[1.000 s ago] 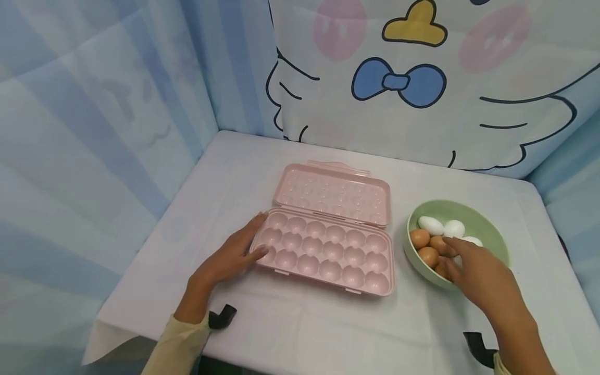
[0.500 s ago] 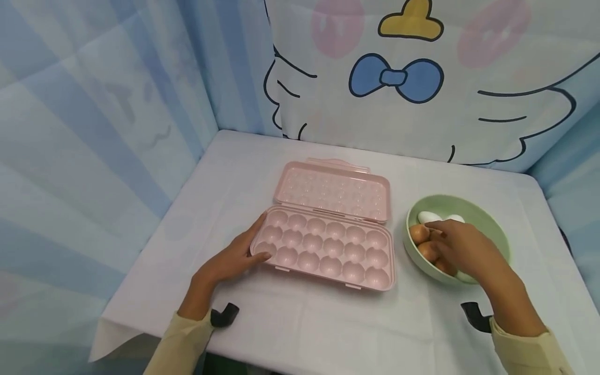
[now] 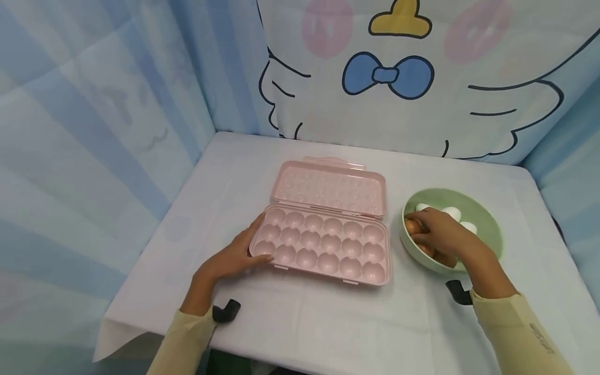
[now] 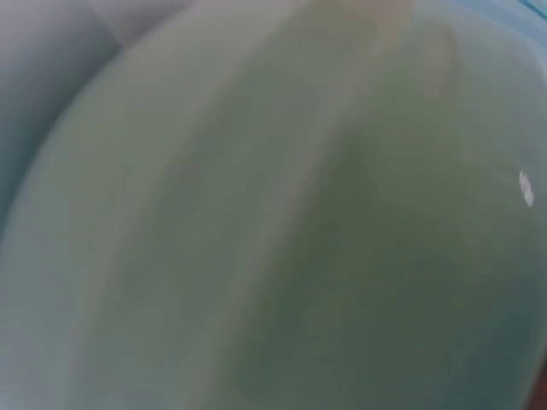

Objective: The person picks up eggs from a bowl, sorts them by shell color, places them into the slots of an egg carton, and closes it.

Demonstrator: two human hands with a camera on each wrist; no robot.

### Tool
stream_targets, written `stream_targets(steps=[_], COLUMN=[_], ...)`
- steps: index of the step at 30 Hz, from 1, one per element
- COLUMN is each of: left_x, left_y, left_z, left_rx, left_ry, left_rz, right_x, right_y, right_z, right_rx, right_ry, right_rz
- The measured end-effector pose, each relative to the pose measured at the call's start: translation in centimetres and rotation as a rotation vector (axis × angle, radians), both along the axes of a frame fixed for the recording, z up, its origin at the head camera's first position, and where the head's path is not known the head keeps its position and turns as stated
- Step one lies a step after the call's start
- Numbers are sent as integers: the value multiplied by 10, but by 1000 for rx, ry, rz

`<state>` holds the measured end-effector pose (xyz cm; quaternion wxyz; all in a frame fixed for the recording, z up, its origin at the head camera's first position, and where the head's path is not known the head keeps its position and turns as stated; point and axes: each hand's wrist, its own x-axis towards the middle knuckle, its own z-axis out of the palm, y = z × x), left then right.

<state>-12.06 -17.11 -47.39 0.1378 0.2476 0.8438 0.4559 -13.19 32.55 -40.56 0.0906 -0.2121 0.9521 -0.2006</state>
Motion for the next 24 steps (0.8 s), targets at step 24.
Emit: stream_targets(steps=[24], left_x=[-4], left_y=[-1], left_z=[-4], left_rx=[-14], left_ry=[-12], left_rz=[-32], right_x=[27], right_y=[-11], right_z=[-6], right_rx=[-228], right_ry=[108], right_rz=[-296])
